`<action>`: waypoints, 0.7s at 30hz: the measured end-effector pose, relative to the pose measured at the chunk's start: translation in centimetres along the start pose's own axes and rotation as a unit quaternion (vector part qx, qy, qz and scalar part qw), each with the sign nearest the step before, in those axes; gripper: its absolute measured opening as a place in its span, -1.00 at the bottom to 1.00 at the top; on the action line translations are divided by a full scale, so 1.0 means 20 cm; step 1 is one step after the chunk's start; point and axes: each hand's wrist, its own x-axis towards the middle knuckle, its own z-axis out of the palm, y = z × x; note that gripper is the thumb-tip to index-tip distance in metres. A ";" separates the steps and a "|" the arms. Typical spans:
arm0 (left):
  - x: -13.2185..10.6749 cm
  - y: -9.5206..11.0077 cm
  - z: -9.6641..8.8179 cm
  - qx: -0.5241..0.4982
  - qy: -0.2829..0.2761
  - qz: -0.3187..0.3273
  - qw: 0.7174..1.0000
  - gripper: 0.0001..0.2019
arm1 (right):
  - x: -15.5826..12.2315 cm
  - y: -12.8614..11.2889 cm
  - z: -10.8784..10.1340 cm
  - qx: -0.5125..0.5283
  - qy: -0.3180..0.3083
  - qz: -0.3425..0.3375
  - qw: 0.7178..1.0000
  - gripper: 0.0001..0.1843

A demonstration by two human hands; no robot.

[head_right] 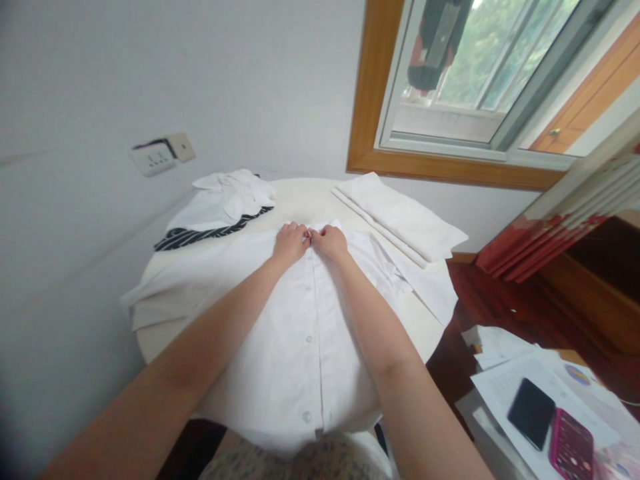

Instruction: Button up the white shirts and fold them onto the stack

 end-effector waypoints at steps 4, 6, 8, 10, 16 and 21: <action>0.00 0.01 0.00 0.006 0.004 0.011 1.000 -0.75 | -0.01 0.00 0.05 -0.012 0.021 -0.008 1.000 -0.51; 0.01 0.00 0.01 0.003 0.007 0.009 1.000 -0.74 | -0.01 -0.01 0.06 -0.013 0.024 -0.010 1.000 -0.52; 0.02 -0.01 0.03 -0.006 0.007 -0.001 1.000 -0.75 | -0.01 -0.01 0.07 -0.019 0.022 -0.011 0.999 -0.57; 0.04 -0.04 0.05 -0.025 0.003 -0.013 1.000 -0.76 | -0.01 -0.01 0.06 -0.029 0.023 -0.013 0.999 -0.64; 0.08 -0.08 0.07 -0.084 -0.006 -0.017 0.996 -0.76 | -0.01 0.01 0.05 -0.023 0.010 -0.027 0.999 -0.77; 0.08 -0.07 0.06 -0.078 0.009 -0.017 0.997 -0.75 | 0.03 0.02 0.03 0.052 0.019 -0.041 0.998 -0.73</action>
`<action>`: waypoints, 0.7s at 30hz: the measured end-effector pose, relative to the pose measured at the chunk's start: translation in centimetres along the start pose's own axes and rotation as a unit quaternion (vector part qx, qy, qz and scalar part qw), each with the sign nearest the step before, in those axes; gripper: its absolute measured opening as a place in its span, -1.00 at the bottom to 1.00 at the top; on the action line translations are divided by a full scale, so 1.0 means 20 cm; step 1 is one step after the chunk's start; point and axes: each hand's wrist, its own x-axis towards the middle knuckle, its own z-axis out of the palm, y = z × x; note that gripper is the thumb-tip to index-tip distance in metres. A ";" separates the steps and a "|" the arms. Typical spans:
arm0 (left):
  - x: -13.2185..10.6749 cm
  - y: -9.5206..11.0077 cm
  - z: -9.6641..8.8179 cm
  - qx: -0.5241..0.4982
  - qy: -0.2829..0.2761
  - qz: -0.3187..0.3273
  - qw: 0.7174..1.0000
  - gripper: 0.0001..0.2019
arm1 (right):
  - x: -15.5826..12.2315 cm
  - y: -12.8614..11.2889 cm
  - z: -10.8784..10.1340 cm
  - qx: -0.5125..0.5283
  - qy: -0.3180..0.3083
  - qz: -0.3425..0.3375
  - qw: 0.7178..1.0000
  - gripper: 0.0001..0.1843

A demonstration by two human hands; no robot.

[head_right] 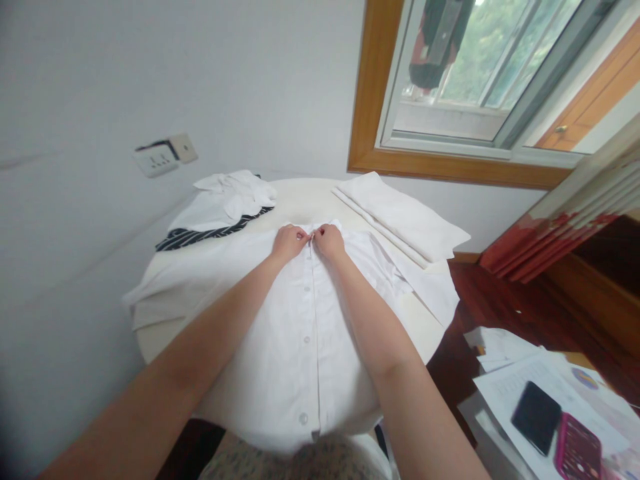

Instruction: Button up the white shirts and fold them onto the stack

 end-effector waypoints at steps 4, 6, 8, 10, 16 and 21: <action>-0.01 0.01 -0.01 0.008 0.001 0.000 1.000 -0.76 | 0.03 0.01 0.00 0.084 0.029 -0.028 0.996 -0.67; 0.00 0.01 -0.01 0.005 0.001 -0.005 1.000 -0.75 | 0.04 0.03 0.03 0.122 0.025 -0.030 0.992 -0.65; 0.00 0.00 -0.01 -0.004 0.000 -0.014 1.000 -0.74 | 0.05 0.06 0.06 0.149 0.010 -0.020 0.989 -0.65; 0.00 0.00 -0.01 -0.015 -0.002 -0.028 0.999 -0.72 | 0.05 0.10 0.10 0.168 -0.003 -0.008 0.986 -0.66; -0.01 0.00 0.00 -0.025 0.014 -0.100 0.995 -0.69 | 0.08 0.13 0.15 0.175 -0.032 -0.001 0.984 -0.70; -0.02 0.01 0.00 -0.038 0.018 -0.101 0.994 -0.68 | 0.07 0.11 0.12 0.156 -0.032 -0.004 0.987 -0.68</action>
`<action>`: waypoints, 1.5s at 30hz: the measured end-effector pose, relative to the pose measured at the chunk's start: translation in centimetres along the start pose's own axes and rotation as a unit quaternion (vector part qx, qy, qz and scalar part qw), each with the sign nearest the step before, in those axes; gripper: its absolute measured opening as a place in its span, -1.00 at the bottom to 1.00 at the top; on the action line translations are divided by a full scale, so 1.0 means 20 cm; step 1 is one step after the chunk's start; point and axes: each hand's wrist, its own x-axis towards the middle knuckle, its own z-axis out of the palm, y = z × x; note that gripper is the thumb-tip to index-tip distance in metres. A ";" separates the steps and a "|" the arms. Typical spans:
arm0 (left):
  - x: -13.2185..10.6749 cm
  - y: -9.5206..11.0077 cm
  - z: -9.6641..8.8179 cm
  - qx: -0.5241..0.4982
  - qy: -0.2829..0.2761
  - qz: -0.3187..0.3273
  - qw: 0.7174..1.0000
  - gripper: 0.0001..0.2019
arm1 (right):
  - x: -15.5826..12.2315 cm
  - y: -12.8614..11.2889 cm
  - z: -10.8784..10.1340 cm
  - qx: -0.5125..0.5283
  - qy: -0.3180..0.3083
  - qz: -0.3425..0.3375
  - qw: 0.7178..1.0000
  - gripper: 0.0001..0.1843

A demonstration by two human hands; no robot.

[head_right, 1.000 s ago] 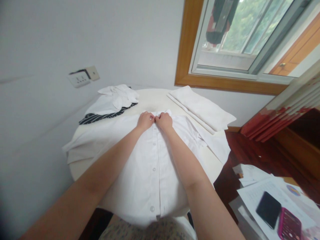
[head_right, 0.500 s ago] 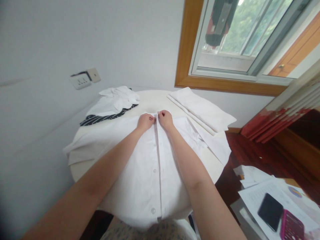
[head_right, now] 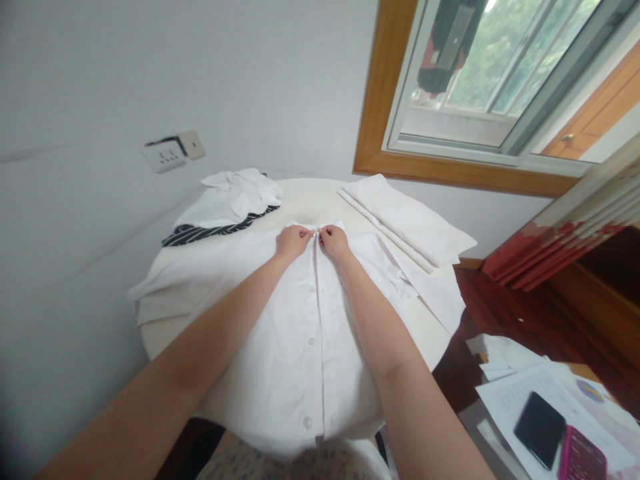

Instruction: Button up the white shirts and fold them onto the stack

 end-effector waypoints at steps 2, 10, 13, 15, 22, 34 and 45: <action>0.00 0.00 0.00 -0.002 0.004 0.007 1.000 -0.68 | -0.01 -0.01 -0.01 -0.017 0.003 -0.002 1.000 -0.68; 0.01 0.00 0.01 0.001 0.011 0.033 0.999 -0.69 | -0.01 -0.04 -0.02 0.012 0.000 0.016 1.000 -0.67; 0.00 0.00 0.01 0.000 0.009 0.048 0.999 -0.69 | -0.01 -0.04 -0.03 0.050 -0.012 0.031 0.998 -0.68; -0.01 0.01 0.01 -0.005 0.005 0.059 0.998 -0.72 | -0.02 -0.05 -0.03 0.074 -0.019 0.040 0.996 -0.69; -0.03 0.04 -0.03 -0.035 -0.009 0.083 0.996 -0.81 | -0.02 -0.06 -0.05 0.176 -0.041 0.082 0.980 -0.70; 0.02 -0.03 -0.01 -0.151 -0.040 0.089 0.984 -0.85 | -0.04 -0.05 -0.08 0.271 -0.075 0.065 0.957 -0.84; 0.02 -0.03 -0.02 -0.170 -0.073 0.064 0.981 -0.84 | -0.04 -0.06 -0.08 0.273 -0.079 0.084 0.955 -0.88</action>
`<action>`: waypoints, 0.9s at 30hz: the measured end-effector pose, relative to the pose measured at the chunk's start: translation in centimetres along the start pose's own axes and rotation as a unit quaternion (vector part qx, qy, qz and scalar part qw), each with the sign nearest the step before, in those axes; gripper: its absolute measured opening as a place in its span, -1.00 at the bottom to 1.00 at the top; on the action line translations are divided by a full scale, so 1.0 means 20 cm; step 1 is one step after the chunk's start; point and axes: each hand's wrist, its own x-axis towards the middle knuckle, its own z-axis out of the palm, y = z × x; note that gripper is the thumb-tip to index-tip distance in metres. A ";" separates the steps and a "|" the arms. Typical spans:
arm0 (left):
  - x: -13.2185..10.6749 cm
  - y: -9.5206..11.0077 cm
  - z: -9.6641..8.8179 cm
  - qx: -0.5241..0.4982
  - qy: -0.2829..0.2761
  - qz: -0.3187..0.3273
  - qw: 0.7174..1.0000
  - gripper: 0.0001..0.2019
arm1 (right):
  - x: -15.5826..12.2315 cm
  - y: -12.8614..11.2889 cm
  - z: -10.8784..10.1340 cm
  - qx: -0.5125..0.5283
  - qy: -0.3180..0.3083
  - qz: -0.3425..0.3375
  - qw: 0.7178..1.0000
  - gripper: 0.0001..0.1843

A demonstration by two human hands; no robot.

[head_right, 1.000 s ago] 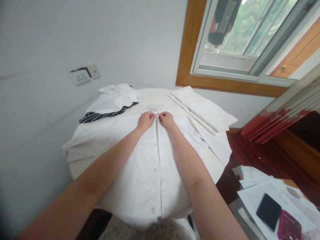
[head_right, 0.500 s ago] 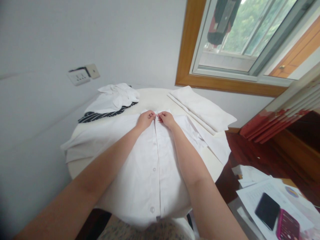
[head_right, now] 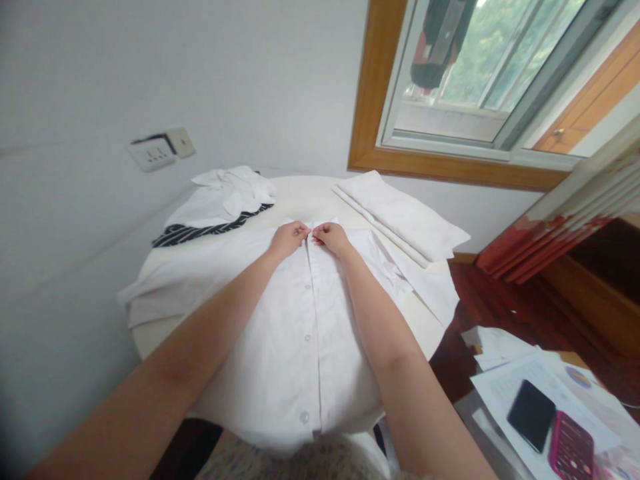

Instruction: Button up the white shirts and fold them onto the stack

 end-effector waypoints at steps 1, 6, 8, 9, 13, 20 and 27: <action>0.00 0.00 0.00 -0.001 -0.003 -0.001 1.000 -0.84 | 0.00 0.00 0.00 -0.009 0.001 -0.001 1.000 -0.89; 0.01 -0.02 0.01 0.003 -0.010 -0.007 1.000 -0.83 | 0.00 0.01 -0.01 -0.070 0.007 -0.008 0.997 -0.92; 0.01 -0.03 0.02 -0.002 -0.012 -0.011 1.000 -0.84 | 0.00 0.01 -0.02 -0.104 0.013 -0.012 0.994 -0.91; 0.02 -0.03 0.02 -0.009 -0.012 -0.011 1.000 -0.84 | -0.01 0.01 -0.02 -0.117 0.017 -0.017 0.993 -0.90; 0.03 -0.05 0.03 -0.063 -0.021 -0.016 0.998 -0.83 | -0.02 0.00 -0.01 -0.126 0.031 -0.034 0.991 -0.85; 0.02 -0.03 0.00 -0.028 -0.030 -0.002 0.999 -0.65 | -0.04 -0.02 0.03 -0.135 0.049 -0.033 0.989 -0.88; 0.03 -0.03 0.01 -0.066 -0.031 -0.055 0.996 -0.71 | -0.05 -0.02 0.06 -0.204 0.064 -0.071 0.974 -0.89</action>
